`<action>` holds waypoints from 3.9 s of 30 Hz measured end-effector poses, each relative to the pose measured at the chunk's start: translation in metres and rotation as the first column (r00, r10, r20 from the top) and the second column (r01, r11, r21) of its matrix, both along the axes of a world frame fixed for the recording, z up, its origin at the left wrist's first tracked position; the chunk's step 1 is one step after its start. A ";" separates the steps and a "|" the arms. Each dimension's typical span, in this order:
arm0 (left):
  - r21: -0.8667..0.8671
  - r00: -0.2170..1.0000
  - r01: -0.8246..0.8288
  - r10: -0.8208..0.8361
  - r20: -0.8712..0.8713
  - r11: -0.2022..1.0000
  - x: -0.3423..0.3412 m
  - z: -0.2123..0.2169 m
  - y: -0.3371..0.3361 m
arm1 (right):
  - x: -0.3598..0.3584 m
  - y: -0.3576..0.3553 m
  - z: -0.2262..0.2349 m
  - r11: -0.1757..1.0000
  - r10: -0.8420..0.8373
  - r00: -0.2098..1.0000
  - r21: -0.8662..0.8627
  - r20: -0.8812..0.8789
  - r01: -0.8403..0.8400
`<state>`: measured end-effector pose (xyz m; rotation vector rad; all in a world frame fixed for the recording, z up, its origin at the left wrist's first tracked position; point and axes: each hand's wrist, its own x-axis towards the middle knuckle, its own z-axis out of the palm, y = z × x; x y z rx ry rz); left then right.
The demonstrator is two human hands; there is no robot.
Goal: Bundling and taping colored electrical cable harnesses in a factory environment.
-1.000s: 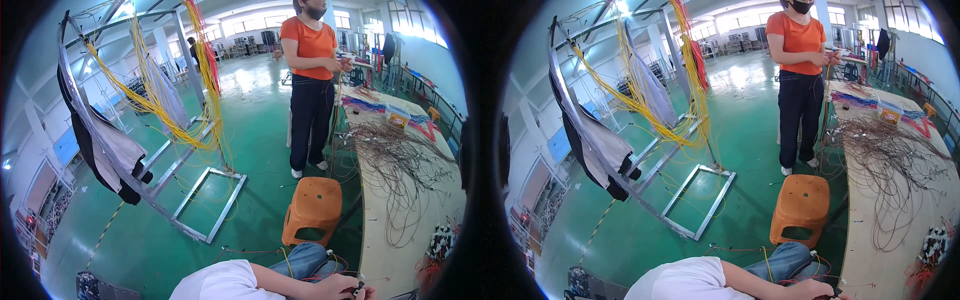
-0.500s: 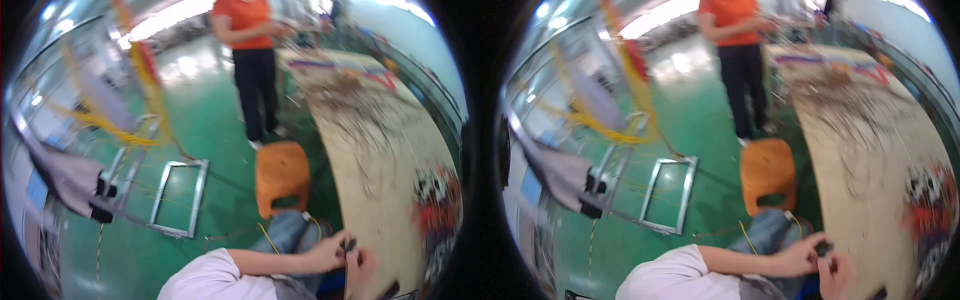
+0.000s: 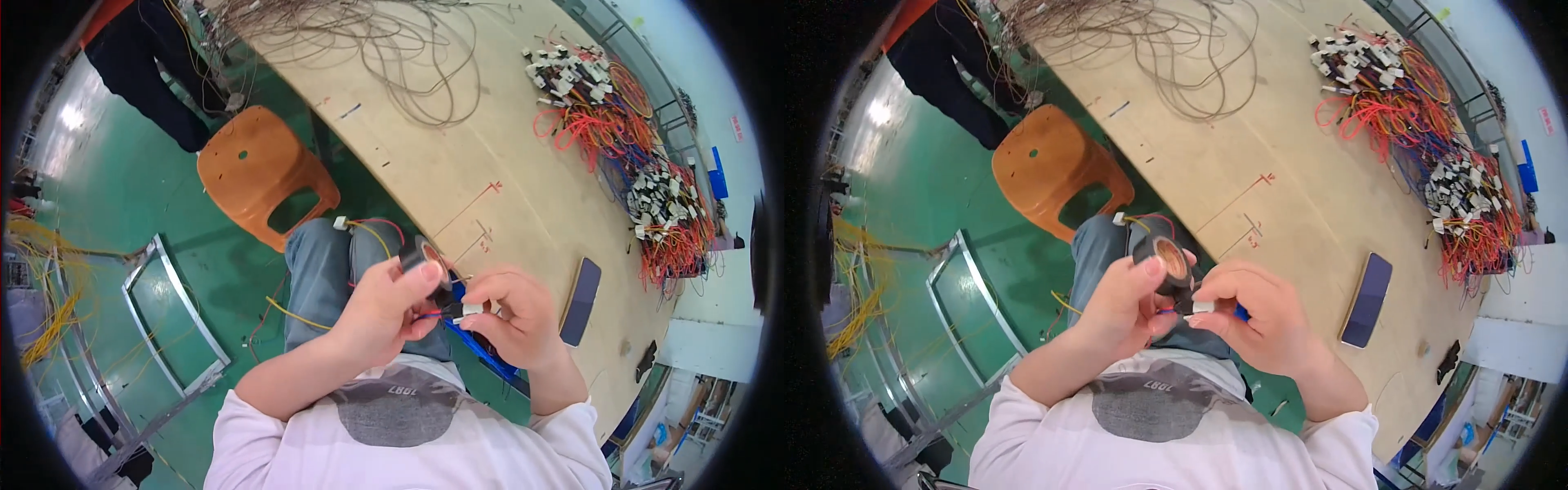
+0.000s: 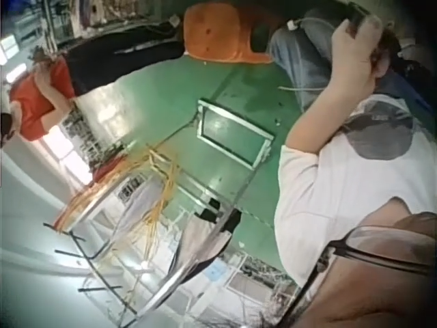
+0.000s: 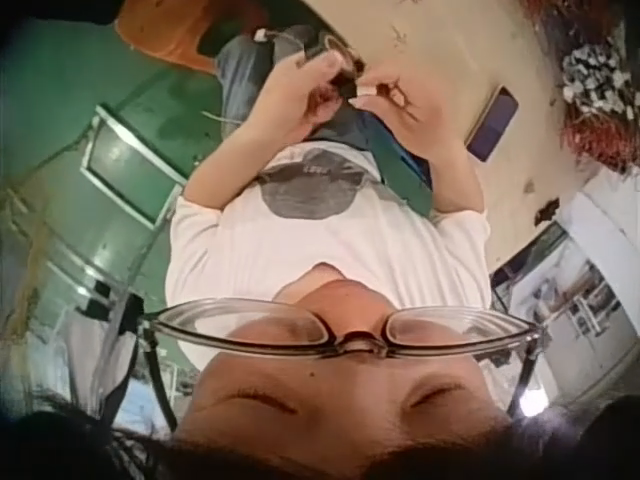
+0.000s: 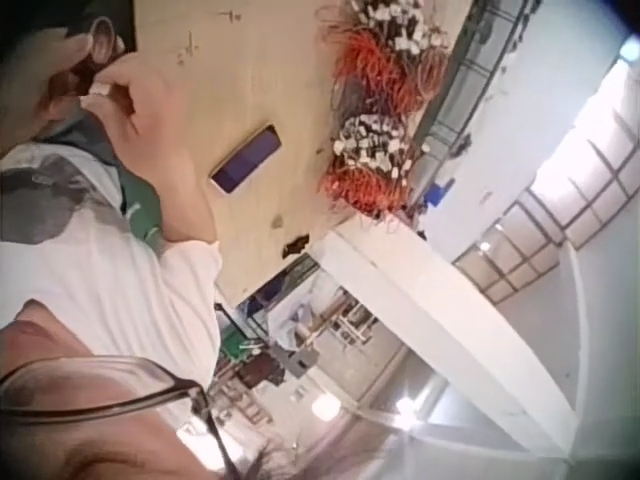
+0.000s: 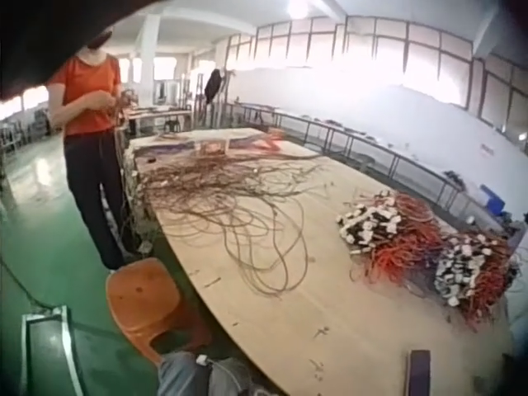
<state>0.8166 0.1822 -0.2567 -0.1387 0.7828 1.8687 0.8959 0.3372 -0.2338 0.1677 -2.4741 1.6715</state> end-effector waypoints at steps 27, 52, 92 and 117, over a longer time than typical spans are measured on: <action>0.108 0.892 0.449 -0.451 -0.009 0.887 -0.003 -0.014 -0.012 | -0.035 0.017 0.042 0.877 0.413 0.834 0.087 0.365 -0.472; -0.031 -0.058 -0.196 -0.043 -0.997 0.980 0.023 -0.027 -0.012 | 0.012 -0.015 0.004 0.956 0.001 0.911 -0.268 0.413 0.120; 0.013 0.741 -0.255 0.204 -0.640 0.967 0.012 -0.014 -0.031 | -0.003 -0.054 0.080 0.219 0.375 0.858 -0.866 -0.350 -0.449; -0.007 0.608 -0.324 0.202 -0.768 0.946 0.015 -0.011 -0.030 | -0.012 -0.024 0.001 0.917 0.126 0.937 -0.399 0.326 0.016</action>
